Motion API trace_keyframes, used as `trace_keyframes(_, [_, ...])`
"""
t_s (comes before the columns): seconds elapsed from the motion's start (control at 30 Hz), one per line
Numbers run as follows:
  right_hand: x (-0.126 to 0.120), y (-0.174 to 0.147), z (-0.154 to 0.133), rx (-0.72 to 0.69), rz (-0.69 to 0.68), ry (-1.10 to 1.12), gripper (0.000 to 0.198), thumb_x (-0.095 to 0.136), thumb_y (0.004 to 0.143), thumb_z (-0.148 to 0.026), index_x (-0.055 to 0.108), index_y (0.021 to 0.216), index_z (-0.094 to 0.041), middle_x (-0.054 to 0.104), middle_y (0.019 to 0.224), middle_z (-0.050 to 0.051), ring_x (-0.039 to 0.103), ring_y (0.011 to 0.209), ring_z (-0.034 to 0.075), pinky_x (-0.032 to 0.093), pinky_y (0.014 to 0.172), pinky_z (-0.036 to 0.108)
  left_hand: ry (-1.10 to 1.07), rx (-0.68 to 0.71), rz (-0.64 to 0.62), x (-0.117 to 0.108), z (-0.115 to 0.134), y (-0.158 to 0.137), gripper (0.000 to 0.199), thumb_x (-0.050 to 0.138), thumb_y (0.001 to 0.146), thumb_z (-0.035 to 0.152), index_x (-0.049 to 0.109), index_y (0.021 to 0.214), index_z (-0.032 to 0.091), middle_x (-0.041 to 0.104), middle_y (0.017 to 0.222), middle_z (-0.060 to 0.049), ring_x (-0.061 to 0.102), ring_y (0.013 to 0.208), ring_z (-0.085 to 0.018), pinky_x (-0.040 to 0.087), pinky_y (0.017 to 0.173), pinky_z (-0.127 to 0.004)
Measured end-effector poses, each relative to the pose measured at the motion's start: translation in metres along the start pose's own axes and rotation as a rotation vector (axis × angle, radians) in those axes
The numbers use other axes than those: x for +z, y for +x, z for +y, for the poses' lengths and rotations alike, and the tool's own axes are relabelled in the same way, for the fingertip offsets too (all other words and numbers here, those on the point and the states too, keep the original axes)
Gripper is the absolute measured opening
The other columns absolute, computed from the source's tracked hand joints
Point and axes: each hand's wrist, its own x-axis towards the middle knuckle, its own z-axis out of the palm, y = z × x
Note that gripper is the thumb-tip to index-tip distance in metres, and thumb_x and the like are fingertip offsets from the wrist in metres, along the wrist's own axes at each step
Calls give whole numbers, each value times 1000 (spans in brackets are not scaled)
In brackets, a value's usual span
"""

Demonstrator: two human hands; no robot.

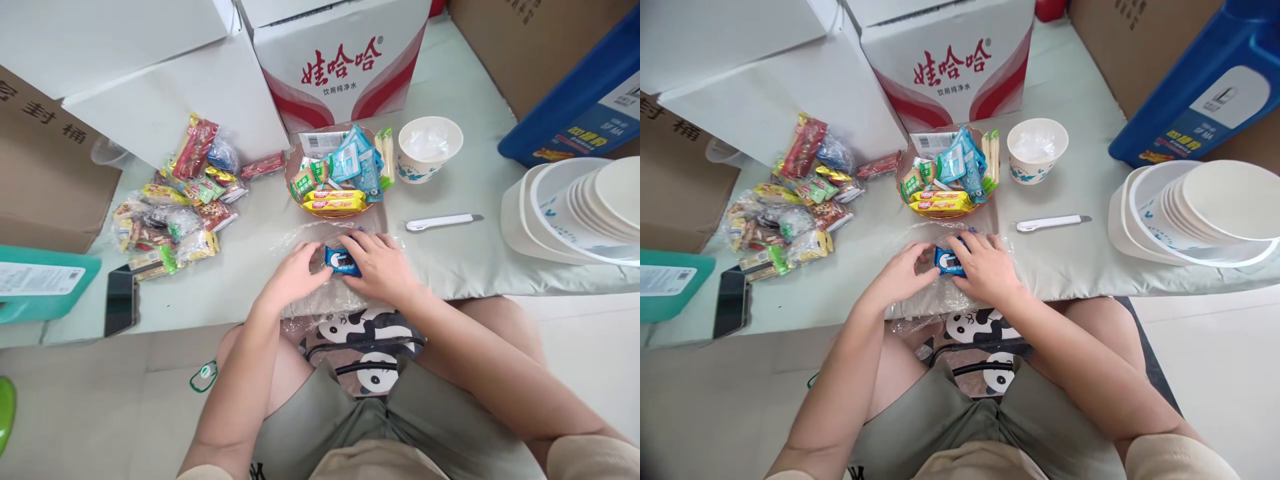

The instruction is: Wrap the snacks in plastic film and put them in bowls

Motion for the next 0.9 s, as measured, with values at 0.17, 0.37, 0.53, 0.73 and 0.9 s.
trace_keyframes(0.17, [5, 2, 5, -7, -18, 44, 59, 66, 90, -35, 56, 144, -14, 61, 148, 17, 57, 136, 37, 41, 116, 59, -193, -19, 3, 9, 4, 1, 48, 65, 85, 30, 61, 131, 15, 76, 115, -10, 71, 104, -23, 56, 99, -42])
trace_keyframes(0.37, [14, 1, 17, -40, 32, 191, 61, 64, 81, -24, 58, 140, -14, 59, 148, 19, 57, 136, 38, 46, 115, 57, -355, 150, -30, 7, 1, -1, 50, 63, 88, 35, 59, 134, 17, 74, 126, -12, 69, 119, -25, 53, 109, -45])
trace_keyframes(0.53, [14, -1, 28, -41, 85, 356, 57, 57, 82, -21, 58, 138, -13, 57, 149, 21, 57, 138, 35, 50, 113, 54, -124, 128, 3, 3, 2, -3, 49, 61, 90, 32, 59, 136, 16, 67, 143, -14, 62, 135, -28, 46, 119, -50])
trace_keyframes(0.73, [17, -2, 27, -78, 130, 355, 50, 58, 84, -23, 60, 133, -16, 61, 143, 20, 62, 132, 36, 50, 112, 57, 277, 53, -42, 13, 19, -9, 43, 61, 92, 35, 66, 133, 19, 49, 163, -12, 32, 158, -42, 24, 127, -70])
trace_keyframes(0.9, [20, -1, 24, -47, 157, 392, 54, 63, 87, -37, 58, 136, -14, 60, 144, 22, 59, 136, 37, 50, 113, 57, 314, 97, 14, 23, 31, -15, 48, 61, 94, 34, 61, 142, 27, 51, 160, -11, 32, 158, -39, 25, 127, -69])
